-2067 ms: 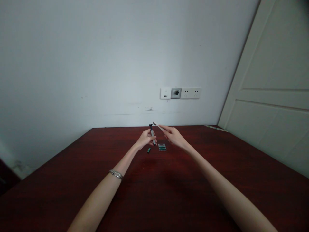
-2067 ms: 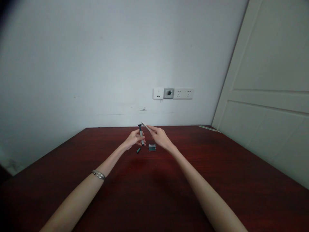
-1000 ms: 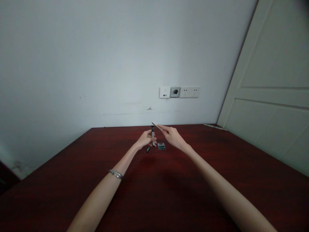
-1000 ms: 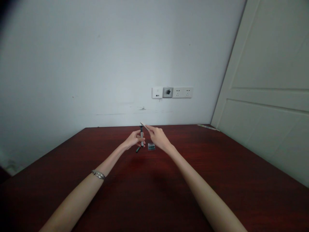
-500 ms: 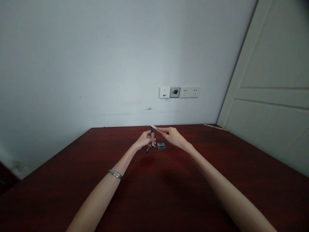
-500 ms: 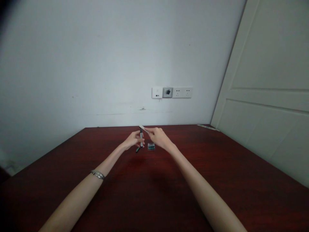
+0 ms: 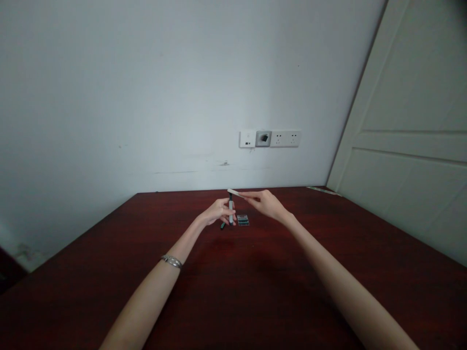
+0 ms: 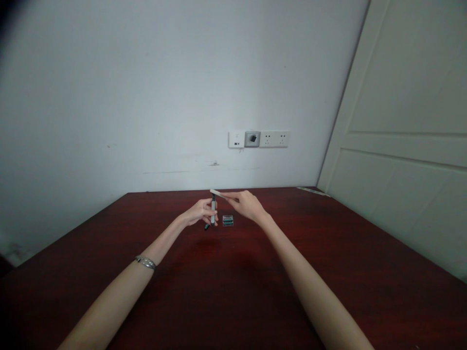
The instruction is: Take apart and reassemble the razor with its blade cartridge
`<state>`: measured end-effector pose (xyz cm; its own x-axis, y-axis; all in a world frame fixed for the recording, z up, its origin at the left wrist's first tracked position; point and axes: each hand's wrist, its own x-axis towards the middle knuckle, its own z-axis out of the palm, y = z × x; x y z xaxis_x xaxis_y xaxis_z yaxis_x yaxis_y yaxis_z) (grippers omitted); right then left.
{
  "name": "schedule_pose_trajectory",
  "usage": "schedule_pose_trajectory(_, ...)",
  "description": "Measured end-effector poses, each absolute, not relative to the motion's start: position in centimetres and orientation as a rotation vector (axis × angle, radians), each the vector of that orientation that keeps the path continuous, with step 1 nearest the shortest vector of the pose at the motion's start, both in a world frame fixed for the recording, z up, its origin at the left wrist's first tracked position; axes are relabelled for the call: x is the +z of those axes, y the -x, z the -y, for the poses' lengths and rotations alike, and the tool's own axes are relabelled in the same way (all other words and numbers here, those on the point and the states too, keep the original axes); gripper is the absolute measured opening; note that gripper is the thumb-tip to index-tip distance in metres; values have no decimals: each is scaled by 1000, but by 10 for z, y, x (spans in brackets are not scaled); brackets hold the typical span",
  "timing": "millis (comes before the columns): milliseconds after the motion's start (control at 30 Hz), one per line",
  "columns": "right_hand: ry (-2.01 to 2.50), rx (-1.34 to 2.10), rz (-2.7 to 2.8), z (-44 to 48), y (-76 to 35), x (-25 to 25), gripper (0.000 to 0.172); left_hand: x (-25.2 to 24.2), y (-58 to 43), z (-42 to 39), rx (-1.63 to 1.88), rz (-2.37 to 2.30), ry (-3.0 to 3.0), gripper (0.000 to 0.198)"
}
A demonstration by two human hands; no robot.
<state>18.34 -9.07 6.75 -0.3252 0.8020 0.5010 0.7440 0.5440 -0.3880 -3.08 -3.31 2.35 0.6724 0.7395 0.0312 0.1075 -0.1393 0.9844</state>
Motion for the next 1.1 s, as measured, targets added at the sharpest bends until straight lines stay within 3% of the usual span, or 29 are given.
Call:
schedule_pose_trajectory(633, 956, 316, 2039, 77, -210, 58, 34, 28, 36, 31, 634, -637, -1691, 35)
schedule_pose_trajectory(900, 1058, 588, 1983, 88, -208, 71, 47, 17, 32, 10, 1070, -712, -1933, 16)
schedule_pose_trajectory(1100, 1023, 708, 2091, 99, -199, 84, 44, 17, 34, 12, 1176, -823, -2205, 9)
